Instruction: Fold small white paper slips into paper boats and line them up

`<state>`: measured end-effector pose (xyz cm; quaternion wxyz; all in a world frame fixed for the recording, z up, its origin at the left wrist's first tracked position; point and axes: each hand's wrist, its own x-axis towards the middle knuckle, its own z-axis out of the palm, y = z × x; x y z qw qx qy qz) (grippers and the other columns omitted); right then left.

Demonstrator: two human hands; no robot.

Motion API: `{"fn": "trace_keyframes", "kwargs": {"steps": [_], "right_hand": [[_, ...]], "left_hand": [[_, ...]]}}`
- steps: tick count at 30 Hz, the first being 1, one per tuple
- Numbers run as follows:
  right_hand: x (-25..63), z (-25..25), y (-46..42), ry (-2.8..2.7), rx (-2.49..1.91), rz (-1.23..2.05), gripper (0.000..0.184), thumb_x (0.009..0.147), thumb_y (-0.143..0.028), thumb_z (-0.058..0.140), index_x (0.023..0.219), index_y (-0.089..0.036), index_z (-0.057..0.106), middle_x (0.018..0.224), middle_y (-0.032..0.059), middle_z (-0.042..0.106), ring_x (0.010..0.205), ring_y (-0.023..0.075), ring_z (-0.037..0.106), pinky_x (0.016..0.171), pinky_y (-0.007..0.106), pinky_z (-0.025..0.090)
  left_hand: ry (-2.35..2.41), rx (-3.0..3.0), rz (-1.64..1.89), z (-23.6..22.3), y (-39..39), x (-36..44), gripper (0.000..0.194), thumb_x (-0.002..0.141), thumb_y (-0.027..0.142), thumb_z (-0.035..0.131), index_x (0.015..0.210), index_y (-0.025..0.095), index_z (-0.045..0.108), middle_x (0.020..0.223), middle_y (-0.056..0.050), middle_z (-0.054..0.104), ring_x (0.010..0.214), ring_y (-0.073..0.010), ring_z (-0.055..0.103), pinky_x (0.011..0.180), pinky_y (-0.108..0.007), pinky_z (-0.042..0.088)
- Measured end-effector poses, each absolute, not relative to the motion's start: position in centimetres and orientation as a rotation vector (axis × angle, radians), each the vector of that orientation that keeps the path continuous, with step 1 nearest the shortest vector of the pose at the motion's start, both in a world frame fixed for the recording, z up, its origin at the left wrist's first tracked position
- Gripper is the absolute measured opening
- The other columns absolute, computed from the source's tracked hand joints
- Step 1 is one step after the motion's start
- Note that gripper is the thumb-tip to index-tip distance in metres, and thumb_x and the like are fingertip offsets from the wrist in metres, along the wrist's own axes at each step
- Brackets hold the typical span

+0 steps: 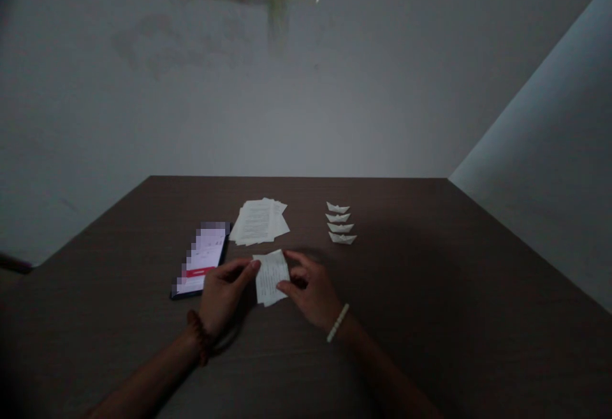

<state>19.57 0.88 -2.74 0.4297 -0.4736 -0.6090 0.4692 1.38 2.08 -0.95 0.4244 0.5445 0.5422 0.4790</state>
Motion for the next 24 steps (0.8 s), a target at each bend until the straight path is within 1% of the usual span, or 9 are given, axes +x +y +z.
{"fn": "trace_keyframes", "kwargs": {"steps": [3,6,7,9,11,14,17,19,24], "right_hand": [[19.96,-2.45,1.02,-1.576,-1.181,1.141,0.051,0.076,-0.024,0.067,0.124,-0.016,0.052,0.075,0.0011,0.071,0.067,0.0168,0.064,0.066,0.029,0.050],[20.23,-2.19,1.05,-1.646,-1.181,1.059,0.035,0.075,-0.026,0.067,0.109,-0.017,0.063,0.086,0.0048,0.071,0.075,0.0187,0.065,0.069,0.030,0.049],[20.24,-2.14,1.02,-1.650,-1.192,1.053,0.034,0.075,-0.025,0.067,0.108,-0.016,0.064,0.085,0.0047,0.071,0.075,0.0185,0.064,0.069,0.029,0.049],[20.17,-2.11,0.93,-1.629,-1.213,1.086,0.043,0.075,-0.023,0.067,0.116,-0.016,0.059,0.075,0.0017,0.070,0.068,0.0165,0.062,0.065,0.028,0.048],[20.02,-2.17,0.82,-1.609,-1.218,1.130,0.053,0.076,-0.021,0.066,0.126,-0.016,0.051,0.066,-0.0028,0.066,0.060,0.0134,0.058,0.061,0.025,0.046],[19.78,-2.30,0.66,-1.645,-1.198,1.108,0.052,0.076,-0.019,0.064,0.126,-0.017,0.050,0.062,-0.0061,0.060,0.055,0.0099,0.052,0.057,0.022,0.042],[19.61,-2.26,0.52,-1.688,-1.182,1.057,0.051,0.076,-0.016,0.064,0.125,-0.017,0.052,0.059,-0.0077,0.055,0.053,0.0082,0.048,0.055,0.020,0.039],[19.53,-2.15,0.42,-1.708,-1.166,1.053,0.051,0.076,-0.015,0.064,0.125,-0.017,0.052,0.059,-0.0075,0.055,0.053,0.0080,0.048,0.055,0.020,0.039],[19.42,-2.05,0.28,-1.725,-1.156,1.064,0.050,0.076,-0.015,0.064,0.124,-0.019,0.053,0.055,-0.0088,0.051,0.051,0.0078,0.045,0.053,0.020,0.037]], "left_hand": [[1.337,1.344,1.190,-1.00,2.14,1.39,0.026,0.074,0.040,0.068,0.077,0.015,0.072,0.072,-0.005,0.071,0.068,-0.0192,0.064,0.062,-0.028,0.050],[1.333,1.367,1.180,-1.08,2.09,1.38,0.024,0.075,0.038,0.067,0.076,0.014,0.070,0.071,-0.004,0.069,0.066,-0.0176,0.062,0.060,-0.026,0.048],[1.338,1.389,1.186,-1.10,2.04,1.38,0.024,0.076,0.038,0.067,0.078,0.014,0.069,0.069,-0.003,0.068,0.064,-0.0168,0.061,0.059,-0.026,0.047],[1.359,1.484,1.224,-1.07,1.89,1.39,0.022,0.077,0.034,0.067,0.086,0.015,0.067,0.069,-0.002,0.064,0.063,-0.0153,0.057,0.058,-0.025,0.046],[1.333,1.646,1.298,-0.95,1.70,1.39,0.021,0.077,0.030,0.067,0.093,0.016,0.064,0.079,-0.002,0.064,0.069,-0.0155,0.056,0.062,-0.026,0.046],[1.177,1.894,1.366,-0.69,1.45,1.40,0.012,0.079,0.024,0.065,0.089,0.018,0.063,0.100,-0.006,0.062,0.089,-0.0186,0.057,0.077,-0.031,0.046],[1.099,2.010,1.355,-0.51,1.36,1.44,0.007,0.080,0.023,0.065,0.086,0.019,0.067,0.106,-0.006,0.059,0.100,-0.0216,0.054,0.085,-0.036,0.044],[1.092,2.013,1.328,-0.51,1.39,1.47,0.008,0.080,0.024,0.066,0.086,0.021,0.069,0.111,-0.007,0.057,0.105,-0.0232,0.051,0.087,-0.038,0.043],[1.075,1.854,1.180,-0.37,1.66,1.33,0.011,0.081,0.029,0.065,0.081,0.022,0.073,0.114,-0.007,0.055,0.111,-0.0256,0.048,0.093,-0.040,0.039]]}}
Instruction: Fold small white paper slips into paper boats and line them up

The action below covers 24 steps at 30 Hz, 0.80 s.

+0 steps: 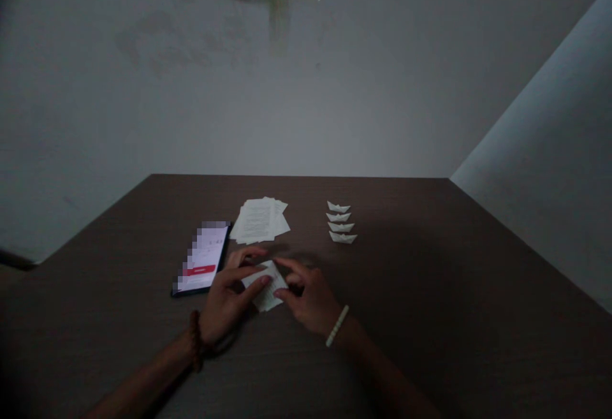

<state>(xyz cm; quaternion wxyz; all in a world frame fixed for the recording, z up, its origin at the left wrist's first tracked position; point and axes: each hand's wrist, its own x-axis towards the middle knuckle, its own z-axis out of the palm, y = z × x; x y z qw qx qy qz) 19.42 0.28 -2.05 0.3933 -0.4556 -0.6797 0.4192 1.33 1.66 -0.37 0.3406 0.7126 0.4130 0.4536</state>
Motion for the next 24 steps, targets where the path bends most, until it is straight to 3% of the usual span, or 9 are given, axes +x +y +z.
{"fn": "trace_keyframes", "kwargs": {"steps": [6,10,15,18,21,24], "right_hand": [[19.6,-2.2,0.4,-1.690,-1.146,1.057,0.049,0.076,-0.020,0.067,0.123,-0.022,0.054,0.057,-0.0071,0.058,0.052,0.0100,0.051,0.056,0.022,0.042],[19.7,-1.8,0.3,-1.676,-1.139,1.050,0.042,0.077,-0.023,0.066,0.118,-0.020,0.057,0.066,-0.0030,0.066,0.062,0.0130,0.061,0.063,0.025,0.047],[19.4,-1.7,0.2,-1.646,-1.173,1.038,0.040,0.074,-0.027,0.070,0.112,-0.017,0.061,0.071,-0.0008,0.068,0.064,0.0137,0.062,0.061,0.024,0.047],[19.3,-2.0,0.4,-1.608,-1.205,1.045,0.037,0.077,-0.028,0.067,0.111,-0.016,0.061,0.072,-0.0002,0.069,0.064,0.0142,0.063,0.062,0.025,0.049],[19.5,-2.2,0.6,-1.551,-1.214,1.048,0.034,0.078,-0.029,0.064,0.110,-0.016,0.061,0.074,0.0012,0.070,0.068,0.0161,0.065,0.062,0.026,0.050],[19.6,-2.0,0.8,-1.516,-1.208,1.056,0.035,0.077,-0.030,0.065,0.109,-0.016,0.060,0.076,0.0024,0.071,0.072,0.0180,0.066,0.066,0.028,0.052]], "left_hand": [[0.941,1.644,1.077,0.0,2.0,0.9,0.021,0.083,0.030,0.061,0.071,0.017,0.072,0.107,-0.009,0.054,0.103,-0.0248,0.051,0.091,-0.037,0.041],[1.004,1.683,1.124,-0.2,2.1,1.0,0.018,0.083,0.032,0.062,0.079,0.017,0.072,0.101,-0.009,0.055,0.101,-0.0245,0.052,0.088,-0.036,0.041],[1.063,1.749,1.148,-0.5,1.9,1.4,0.017,0.082,0.031,0.063,0.078,0.017,0.071,0.093,-0.007,0.058,0.093,-0.0220,0.055,0.083,-0.034,0.044],[1.086,1.715,1.212,-0.8,1.7,1.6,0.018,0.078,0.030,0.068,0.092,0.018,0.067,0.095,-0.007,0.059,0.090,-0.0202,0.057,0.079,-0.032,0.046],[1.172,1.517,1.277,-1.1,1.6,1.8,0.042,0.072,0.032,0.072,0.109,0.018,0.057,0.096,-0.006,0.062,0.080,-0.0177,0.059,0.069,-0.029,0.049],[1.196,1.399,1.138,-1.3,1.7,1.8,0.029,0.075,0.038,0.068,0.091,0.014,0.063,0.080,-0.004,0.065,0.069,-0.0168,0.060,0.062,-0.027,0.048]]}}
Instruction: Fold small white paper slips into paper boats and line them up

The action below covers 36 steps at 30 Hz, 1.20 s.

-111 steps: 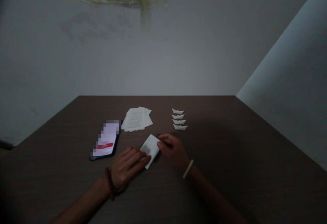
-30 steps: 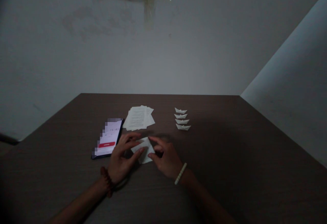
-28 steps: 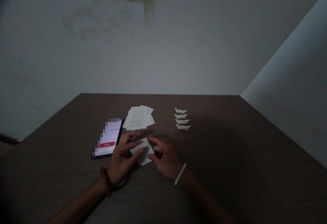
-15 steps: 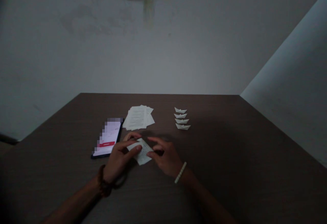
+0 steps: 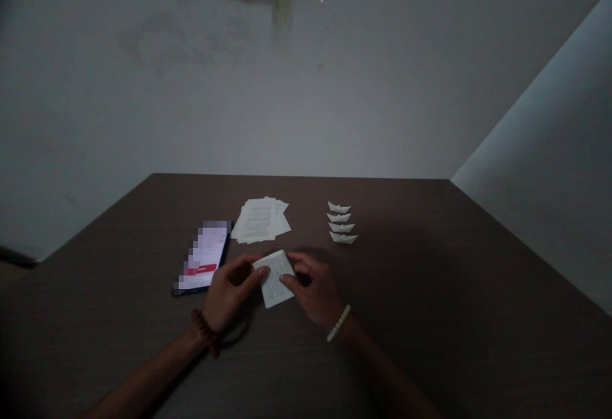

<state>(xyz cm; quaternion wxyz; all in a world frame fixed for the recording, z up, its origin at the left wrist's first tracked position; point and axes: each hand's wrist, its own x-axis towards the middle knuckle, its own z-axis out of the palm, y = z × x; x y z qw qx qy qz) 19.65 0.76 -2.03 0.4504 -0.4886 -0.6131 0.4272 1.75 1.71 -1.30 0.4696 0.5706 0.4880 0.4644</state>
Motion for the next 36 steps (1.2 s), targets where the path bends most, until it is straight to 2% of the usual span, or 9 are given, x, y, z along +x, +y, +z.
{"fn": "trace_keyframes", "kwargs": {"steps": [2,4,9,21,30,36], "right_hand": [[19.65,-1.93,0.75,-1.500,-1.200,1.085,0.036,0.077,-0.029,0.065,0.110,-0.015,0.059,0.076,0.0027,0.071,0.072,0.0182,0.067,0.067,0.028,0.052],[19.59,-1.90,0.68,-1.495,-1.195,1.111,0.037,0.077,-0.028,0.065,0.111,-0.014,0.058,0.078,0.0034,0.071,0.073,0.0186,0.067,0.067,0.029,0.052],[19.41,-2.18,0.55,-1.460,-1.188,1.135,0.040,0.077,-0.031,0.066,0.112,-0.014,0.057,0.082,0.0047,0.071,0.073,0.0190,0.067,0.065,0.029,0.053],[19.76,-2.06,0.85,-1.485,-1.262,1.086,0.041,0.073,-0.030,0.070,0.110,-0.015,0.058,0.065,-0.0011,0.067,0.061,0.0155,0.064,0.062,0.027,0.050],[19.92,-2.31,1.00,-1.473,-1.275,1.155,0.041,0.074,-0.028,0.068,0.111,-0.015,0.058,0.065,-0.0001,0.070,0.056,0.0156,0.063,0.057,0.026,0.050],[20.06,-2.04,1.10,-1.512,-1.286,1.137,0.040,0.074,-0.024,0.068,0.113,-0.017,0.059,0.066,0.0007,0.071,0.063,0.0181,0.067,0.061,0.028,0.052]], "left_hand": [[1.231,1.408,1.066,-1.24,1.74,1.72,0.027,0.077,0.040,0.066,0.072,0.013,0.064,0.067,-0.003,0.063,0.063,-0.0160,0.059,0.059,-0.026,0.047],[1.262,1.431,1.055,-1.14,1.71,1.70,0.030,0.077,0.040,0.065,0.065,0.013,0.064,0.062,-0.002,0.063,0.061,-0.0155,0.058,0.058,-0.025,0.046],[1.254,1.464,1.029,-1.03,1.50,1.79,0.028,0.075,0.040,0.066,0.066,0.014,0.067,0.062,-0.003,0.065,0.061,-0.0168,0.059,0.058,-0.026,0.047],[1.356,1.422,1.121,-0.50,1.76,1.57,0.029,0.072,0.039,0.068,0.057,0.015,0.063,0.057,-0.001,0.062,0.056,-0.0150,0.056,0.053,-0.024,0.044],[1.215,1.316,1.080,-0.80,1.59,1.84,0.033,0.074,0.046,0.066,0.072,0.014,0.071,0.069,-0.004,0.069,0.062,-0.0171,0.060,0.054,-0.024,0.045],[1.252,1.360,1.063,-1.09,1.71,1.75,0.034,0.074,0.047,0.066,0.066,0.014,0.069,0.063,-0.003,0.067,0.060,-0.0166,0.059,0.054,-0.024,0.045]]}}
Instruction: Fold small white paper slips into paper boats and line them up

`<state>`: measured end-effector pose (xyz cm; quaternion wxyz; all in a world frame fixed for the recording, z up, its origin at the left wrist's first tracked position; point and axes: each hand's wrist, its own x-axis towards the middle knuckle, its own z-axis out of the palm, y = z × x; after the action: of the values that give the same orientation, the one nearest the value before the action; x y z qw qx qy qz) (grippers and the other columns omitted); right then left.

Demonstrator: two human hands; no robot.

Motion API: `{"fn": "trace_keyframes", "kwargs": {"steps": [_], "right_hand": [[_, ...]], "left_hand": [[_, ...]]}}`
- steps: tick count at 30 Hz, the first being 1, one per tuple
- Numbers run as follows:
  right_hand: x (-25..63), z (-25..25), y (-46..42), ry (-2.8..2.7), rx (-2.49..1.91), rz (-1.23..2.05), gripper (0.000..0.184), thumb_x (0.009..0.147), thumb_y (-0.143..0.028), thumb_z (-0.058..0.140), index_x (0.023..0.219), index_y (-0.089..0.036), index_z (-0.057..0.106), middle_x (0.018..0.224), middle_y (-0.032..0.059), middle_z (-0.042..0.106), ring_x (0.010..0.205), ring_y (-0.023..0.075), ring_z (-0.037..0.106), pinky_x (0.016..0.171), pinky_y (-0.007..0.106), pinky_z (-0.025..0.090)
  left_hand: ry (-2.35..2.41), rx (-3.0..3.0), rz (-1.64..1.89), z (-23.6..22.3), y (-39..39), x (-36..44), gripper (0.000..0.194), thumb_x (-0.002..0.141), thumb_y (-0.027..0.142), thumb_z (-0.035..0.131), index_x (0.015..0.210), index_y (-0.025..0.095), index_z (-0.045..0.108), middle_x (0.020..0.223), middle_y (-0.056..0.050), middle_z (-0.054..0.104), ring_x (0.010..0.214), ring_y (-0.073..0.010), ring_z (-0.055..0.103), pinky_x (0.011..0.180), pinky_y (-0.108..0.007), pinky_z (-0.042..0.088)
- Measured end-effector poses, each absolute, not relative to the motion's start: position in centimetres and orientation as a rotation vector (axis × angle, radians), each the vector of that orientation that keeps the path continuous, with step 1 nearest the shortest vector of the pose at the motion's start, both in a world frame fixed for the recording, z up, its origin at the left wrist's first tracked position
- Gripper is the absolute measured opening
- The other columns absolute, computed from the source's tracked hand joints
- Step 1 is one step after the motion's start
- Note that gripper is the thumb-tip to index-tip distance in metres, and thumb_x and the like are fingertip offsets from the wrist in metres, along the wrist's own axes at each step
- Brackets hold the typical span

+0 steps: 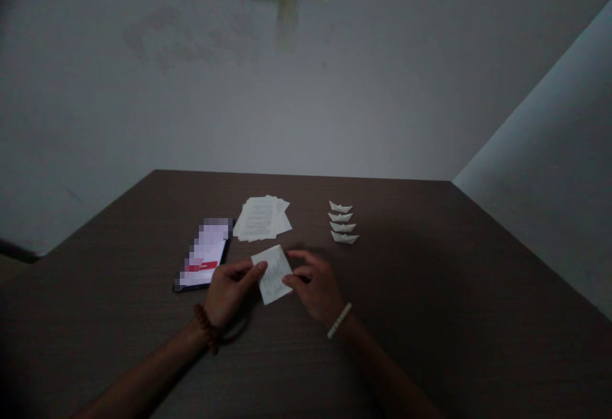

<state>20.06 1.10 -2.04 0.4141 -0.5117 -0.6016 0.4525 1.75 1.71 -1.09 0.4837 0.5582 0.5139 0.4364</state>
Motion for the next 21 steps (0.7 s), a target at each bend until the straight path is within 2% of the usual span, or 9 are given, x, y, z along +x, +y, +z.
{"fn": "trace_keyframes", "kwargs": {"steps": [3,9,12,15,21], "right_hand": [[20.12,-2.11,1.11,-1.519,-1.286,1.149,0.041,0.074,-0.023,0.067,0.114,-0.017,0.058,0.065,-0.0001,0.071,0.063,0.0182,0.067,0.062,0.028,0.052],[20.12,-1.78,0.91,-1.543,-1.283,1.115,0.041,0.074,-0.026,0.068,0.112,-0.017,0.058,0.063,-0.0016,0.070,0.064,0.0177,0.067,0.065,0.029,0.051],[20.01,-1.50,0.73,-1.580,-1.306,1.018,0.041,0.074,-0.031,0.069,0.111,-0.015,0.059,0.059,-0.0022,0.067,0.061,0.0164,0.063,0.062,0.028,0.049],[19.84,-1.58,0.63,-1.536,-1.284,1.077,0.043,0.073,-0.033,0.070,0.110,-0.014,0.058,0.063,-0.0022,0.065,0.059,0.0150,0.061,0.056,0.026,0.048],[19.80,-1.85,0.80,-1.488,-1.248,1.130,0.041,0.073,-0.030,0.069,0.107,-0.012,0.058,0.066,-0.0008,0.066,0.064,0.0165,0.064,0.060,0.027,0.050]], "left_hand": [[1.271,1.373,1.090,-1.17,1.72,1.79,0.032,0.073,0.046,0.067,0.066,0.014,0.069,0.063,-0.002,0.067,0.059,-0.0165,0.058,0.054,-0.024,0.045],[1.331,1.432,1.123,-0.54,1.53,1.88,0.033,0.072,0.041,0.067,0.052,0.015,0.064,0.052,0.001,0.060,0.051,-0.0132,0.053,0.048,-0.022,0.041],[1.321,1.425,1.097,-0.41,1.45,1.96,0.030,0.072,0.040,0.068,0.056,0.015,0.067,0.055,0.000,0.062,0.053,-0.0139,0.054,0.049,-0.022,0.041],[1.291,1.415,1.062,-0.58,1.35,2.11,0.028,0.071,0.040,0.069,0.058,0.015,0.069,0.056,-0.001,0.064,0.054,-0.0143,0.055,0.049,-0.022,0.042],[1.261,1.415,1.028,-0.57,1.16,2.23,0.027,0.070,0.040,0.071,0.060,0.015,0.071,0.059,-0.002,0.066,0.055,-0.0153,0.057,0.051,-0.023,0.043]]}}
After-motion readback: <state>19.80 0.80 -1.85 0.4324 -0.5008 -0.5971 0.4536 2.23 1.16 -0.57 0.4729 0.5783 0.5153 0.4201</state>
